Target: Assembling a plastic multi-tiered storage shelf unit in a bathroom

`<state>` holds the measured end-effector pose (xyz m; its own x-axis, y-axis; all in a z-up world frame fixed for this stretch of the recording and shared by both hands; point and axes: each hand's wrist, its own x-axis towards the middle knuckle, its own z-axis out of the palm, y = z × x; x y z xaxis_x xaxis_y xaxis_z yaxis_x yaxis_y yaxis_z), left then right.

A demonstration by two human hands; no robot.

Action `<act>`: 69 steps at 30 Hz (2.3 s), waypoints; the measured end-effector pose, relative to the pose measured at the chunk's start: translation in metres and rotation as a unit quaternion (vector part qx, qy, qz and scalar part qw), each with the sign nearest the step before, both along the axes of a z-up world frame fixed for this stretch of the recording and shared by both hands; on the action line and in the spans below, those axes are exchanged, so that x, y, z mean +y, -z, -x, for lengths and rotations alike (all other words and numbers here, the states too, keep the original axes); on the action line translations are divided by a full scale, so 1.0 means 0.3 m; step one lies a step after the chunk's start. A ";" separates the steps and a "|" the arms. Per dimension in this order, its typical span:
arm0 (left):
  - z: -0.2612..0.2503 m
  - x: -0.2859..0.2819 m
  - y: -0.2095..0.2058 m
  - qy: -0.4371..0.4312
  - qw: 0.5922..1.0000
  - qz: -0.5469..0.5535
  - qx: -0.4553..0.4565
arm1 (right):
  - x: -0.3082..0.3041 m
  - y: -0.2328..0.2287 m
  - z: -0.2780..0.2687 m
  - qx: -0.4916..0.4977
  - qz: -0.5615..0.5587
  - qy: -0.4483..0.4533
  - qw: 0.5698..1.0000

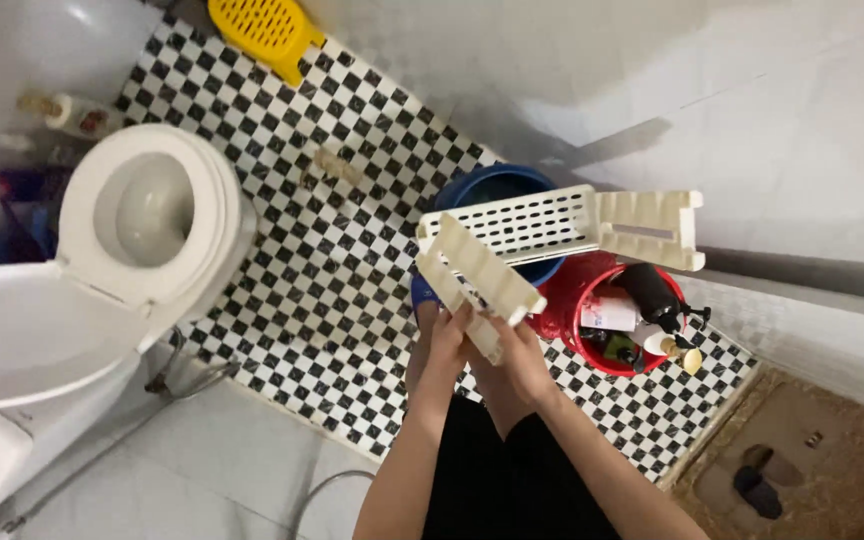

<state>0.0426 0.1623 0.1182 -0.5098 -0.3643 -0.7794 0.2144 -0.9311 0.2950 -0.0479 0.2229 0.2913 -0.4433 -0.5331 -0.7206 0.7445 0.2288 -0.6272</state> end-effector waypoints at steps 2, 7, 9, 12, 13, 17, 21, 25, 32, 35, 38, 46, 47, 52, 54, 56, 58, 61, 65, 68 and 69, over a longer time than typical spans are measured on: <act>0.005 -0.015 -0.025 0.091 0.992 0.029 -0.079 | 0.029 0.044 0.038 0.073 -0.087 -0.046 0.992; -0.046 -0.118 -0.068 0.066 0.993 0.031 -0.090 | -0.058 -0.061 0.154 0.156 -0.117 -0.099 0.976; -0.086 -0.221 -0.183 0.022 0.985 -0.059 -0.158 | -0.039 -0.049 0.175 0.301 -0.185 -0.208 0.912; -0.158 -0.135 0.323 -0.039 0.988 -0.077 -0.129 | -0.043 -0.048 0.180 0.385 -0.244 -0.271 0.848; -0.154 -0.125 0.336 -0.042 0.988 -0.080 -0.129 | -0.037 -0.047 0.173 0.385 -0.245 -0.275 0.846; -0.110 -0.148 0.457 -0.045 0.985 -0.137 -0.097 | -0.046 -0.012 0.166 0.391 -0.245 -0.258 0.849; -0.019 -0.203 0.283 -0.040 0.963 -0.217 -0.153 | -0.077 -0.062 0.129 0.375 -0.286 -0.274 0.838; 0.038 -0.215 0.273 -0.040 0.964 -0.220 -0.146 | -0.168 -0.114 0.066 0.379 -0.280 -0.246 0.847; 0.053 -0.269 0.307 0.045 0.977 -0.117 -0.173 | -0.276 -0.082 0.003 0.454 -0.264 -0.284 0.802; 0.057 -0.322 0.287 0.080 0.975 -0.087 -0.188 | -0.319 -0.081 -0.003 0.470 -0.275 -0.283 0.790; 0.075 -0.368 0.342 0.157 0.965 -0.078 -0.195 | -0.316 -0.071 0.003 0.580 -0.283 -0.417 0.640; 0.132 -0.396 0.346 0.136 0.972 -0.125 -0.147 | -0.280 -0.059 0.045 0.489 -0.285 -0.356 0.744; 0.132 -0.396 0.346 0.153 0.970 -0.116 -0.151 | -0.308 -0.116 0.042 0.474 -0.286 -0.328 0.765; 0.155 -0.443 0.274 0.123 0.980 -0.135 -0.083 | -0.315 -0.163 0.034 0.422 -0.308 -0.292 0.801; 0.166 -0.466 0.231 0.178 0.965 -0.127 -0.147 | -0.286 -0.138 0.035 0.473 -0.309 -0.276 0.778; 0.158 -0.458 0.238 0.164 0.972 -0.120 -0.121 | -0.287 -0.146 0.036 0.453 -0.316 -0.287 0.783; 0.156 -0.445 0.252 0.150 0.978 -0.112 -0.094 | -0.285 -0.149 0.035 0.432 -0.322 -0.298 0.788; 0.154 -0.433 0.282 0.118 0.984 -0.113 -0.075 | -0.290 -0.138 0.023 0.495 -0.289 -0.310 0.759; 0.127 -0.406 0.303 0.111 0.987 -0.103 -0.060 | -0.308 -0.172 0.003 0.499 -0.271 -0.310 0.762; 0.122 -0.426 0.262 0.121 0.983 -0.106 -0.089 | -0.354 -0.265 0.017 0.455 -0.291 -0.317 0.780; 0.121 -0.440 0.236 0.140 0.978 -0.093 -0.127 | -0.372 -0.304 0.023 0.425 -0.288 -0.325 0.794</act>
